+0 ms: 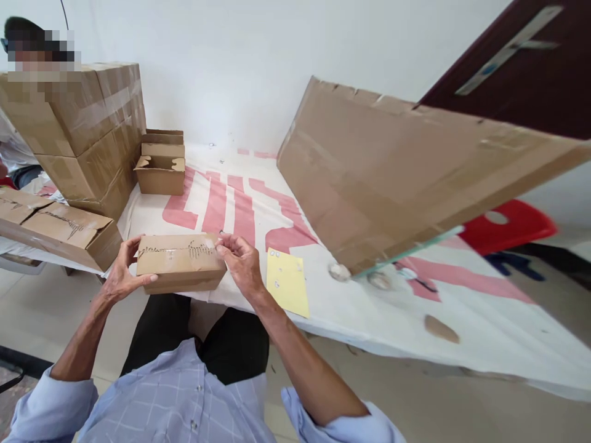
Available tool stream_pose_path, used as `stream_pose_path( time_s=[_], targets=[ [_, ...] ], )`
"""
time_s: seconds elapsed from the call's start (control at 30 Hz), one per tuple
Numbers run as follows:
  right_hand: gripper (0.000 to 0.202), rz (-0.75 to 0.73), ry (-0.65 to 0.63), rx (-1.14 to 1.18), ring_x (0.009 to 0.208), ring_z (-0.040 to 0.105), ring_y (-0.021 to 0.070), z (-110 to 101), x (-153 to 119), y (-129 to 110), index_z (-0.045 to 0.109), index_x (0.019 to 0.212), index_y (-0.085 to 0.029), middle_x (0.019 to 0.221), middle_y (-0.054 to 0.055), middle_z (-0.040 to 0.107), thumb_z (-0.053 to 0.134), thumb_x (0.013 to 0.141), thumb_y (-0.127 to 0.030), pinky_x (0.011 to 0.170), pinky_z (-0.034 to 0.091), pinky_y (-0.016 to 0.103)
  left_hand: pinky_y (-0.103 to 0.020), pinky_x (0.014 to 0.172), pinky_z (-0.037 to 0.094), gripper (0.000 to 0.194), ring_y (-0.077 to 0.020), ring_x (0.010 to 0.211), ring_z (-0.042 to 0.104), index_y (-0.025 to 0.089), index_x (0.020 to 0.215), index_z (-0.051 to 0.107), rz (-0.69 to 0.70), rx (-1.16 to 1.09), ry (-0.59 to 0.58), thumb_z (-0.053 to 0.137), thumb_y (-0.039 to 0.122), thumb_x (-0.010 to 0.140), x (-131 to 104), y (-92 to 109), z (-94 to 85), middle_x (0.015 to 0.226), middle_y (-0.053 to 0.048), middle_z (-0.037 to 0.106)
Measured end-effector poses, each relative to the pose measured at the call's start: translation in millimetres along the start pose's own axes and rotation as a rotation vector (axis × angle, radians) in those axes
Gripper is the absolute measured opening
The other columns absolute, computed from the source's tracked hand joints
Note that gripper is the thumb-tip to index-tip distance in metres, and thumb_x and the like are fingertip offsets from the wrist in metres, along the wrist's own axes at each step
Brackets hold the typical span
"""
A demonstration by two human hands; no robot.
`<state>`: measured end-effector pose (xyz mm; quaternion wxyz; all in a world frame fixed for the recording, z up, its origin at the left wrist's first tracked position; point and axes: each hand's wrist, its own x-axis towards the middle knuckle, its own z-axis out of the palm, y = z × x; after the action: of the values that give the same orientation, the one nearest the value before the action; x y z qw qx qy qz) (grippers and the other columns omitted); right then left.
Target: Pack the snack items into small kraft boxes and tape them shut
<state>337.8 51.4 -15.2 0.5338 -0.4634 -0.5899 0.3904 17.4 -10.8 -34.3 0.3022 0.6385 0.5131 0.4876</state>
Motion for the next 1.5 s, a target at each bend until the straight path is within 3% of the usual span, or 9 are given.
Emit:
stream_pose_path(
  time_s=[0.2,0.43,0.63,0.77,0.93,1.07,1.2,1.4,1.5],
  targets=[
    [0.034,0.119,-0.005,0.153,0.103,0.074,0.0241,-5.3,-0.5,-3.7,0.072,0.101,-0.025,0.122,0.011,0.080,0.076,0.087,-0.056,0.079,0.060,0.035,-0.060,0.117,0.053,0.086,-0.0434,0.151,0.057,0.026,0.116,0.046,-0.015,-0.033,0.041,0.100,0.067,0.063,0.8,-1.4,1.9,0.169,-0.025,0.048],
    [0.035,0.116,-0.045,0.207,0.097,0.073,0.0220,-9.3,1.5,6.8,0.074,0.107,-0.025,0.124,0.011,0.079,0.075,0.090,-0.057,0.079,0.058,0.035,-0.057,0.115,0.056,0.071,-0.0419,0.147,0.060,0.023,0.117,0.059,-0.020,0.000,-0.003,0.093,0.068,0.073,2.7,6.7,-0.8,0.167,-0.021,0.050],
    [0.043,-0.033,0.060,-0.396,0.107,0.070,0.0319,-34.5,30.9,64.4,0.072,0.100,-0.022,0.111,0.014,0.076,0.068,0.093,-0.065,0.094,0.058,0.048,-0.055,0.112,0.060,0.069,-0.0416,0.147,0.059,0.024,0.120,0.072,0.005,0.078,-0.016,0.091,0.072,0.075,3.6,10.5,-5.2,0.160,-0.017,0.054],
    [0.020,0.079,-0.097,-0.919,0.114,0.066,0.0371,-44.7,44.2,99.4,0.067,0.094,-0.021,0.112,0.019,0.072,0.072,0.092,-0.040,0.098,0.055,0.052,-0.056,0.119,0.055,0.066,-0.0430,0.154,0.050,0.025,0.124,0.079,0.028,0.109,-0.068,0.089,0.071,0.079,0.5,13.8,-8.7,0.162,-0.017,0.050],
    [0.003,0.091,-0.076,-1.019,0.112,0.065,0.0350,-35.9,46.4,110.6,0.064,0.095,-0.021,0.113,0.019,0.070,0.062,0.094,-0.020,0.097,0.052,0.048,-0.055,0.119,0.055,0.093,-0.0440,0.161,0.041,0.035,0.160,0.058,0.004,0.100,-0.103,0.089,0.070,0.080,-1.3,15.6,-12.1,0.172,-0.015,0.041],
    [0.014,0.099,0.029,-0.912,0.094,0.063,0.0298,-36.6,53.8,96.3,0.060,0.092,-0.023,0.099,0.013,0.068,0.049,0.099,-0.026,0.084,0.052,0.042,-0.056,0.120,0.054,0.098,-0.0436,0.158,0.044,0.034,0.164,0.053,-0.014,0.120,-0.145,0.088,0.071,0.080,1.5,16.0,-14.1,0.170,-0.015,0.041],
    [0.027,-0.008,0.132,-0.497,0.072,0.052,0.0229,-46.9,53.3,52.6,0.060,0.088,-0.026,0.073,0.000,0.055,0.050,0.102,-0.046,0.066,0.045,0.035,-0.057,0.120,0.055,0.104,-0.0438,0.155,0.047,0.033,0.165,0.050,-0.001,0.143,-0.174,0.090,0.071,0.077,5.3,17.3,-15.2,0.168,-0.015,0.042],
    [0.047,-0.210,-0.028,-0.198,0.065,0.049,0.0183,-47.6,27.3,-35.7,0.071,0.094,-0.025,0.069,-0.002,0.051,0.063,0.100,-0.071,0.065,0.046,0.034,-0.057,0.119,0.055,0.108,-0.0444,0.155,0.048,0.030,0.165,0.049,0.018,0.147,-0.175,0.091,0.072,0.075,12.3,13.6,-15.7,0.165,-0.016,0.046],
    [0.045,-0.271,-0.103,-0.286,0.076,0.057,0.0216,-50.7,21.5,-45.0,0.077,0.098,-0.026,0.081,0.002,0.063,0.067,0.097,-0.070,0.073,0.050,0.036,-0.057,0.117,0.056,0.105,-0.0441,0.153,0.050,0.030,0.162,0.051,0.014,0.129,-0.166,0.091,0.070,0.075,15.4,8.9,-16.1,0.165,-0.016,0.047]
  ],
)
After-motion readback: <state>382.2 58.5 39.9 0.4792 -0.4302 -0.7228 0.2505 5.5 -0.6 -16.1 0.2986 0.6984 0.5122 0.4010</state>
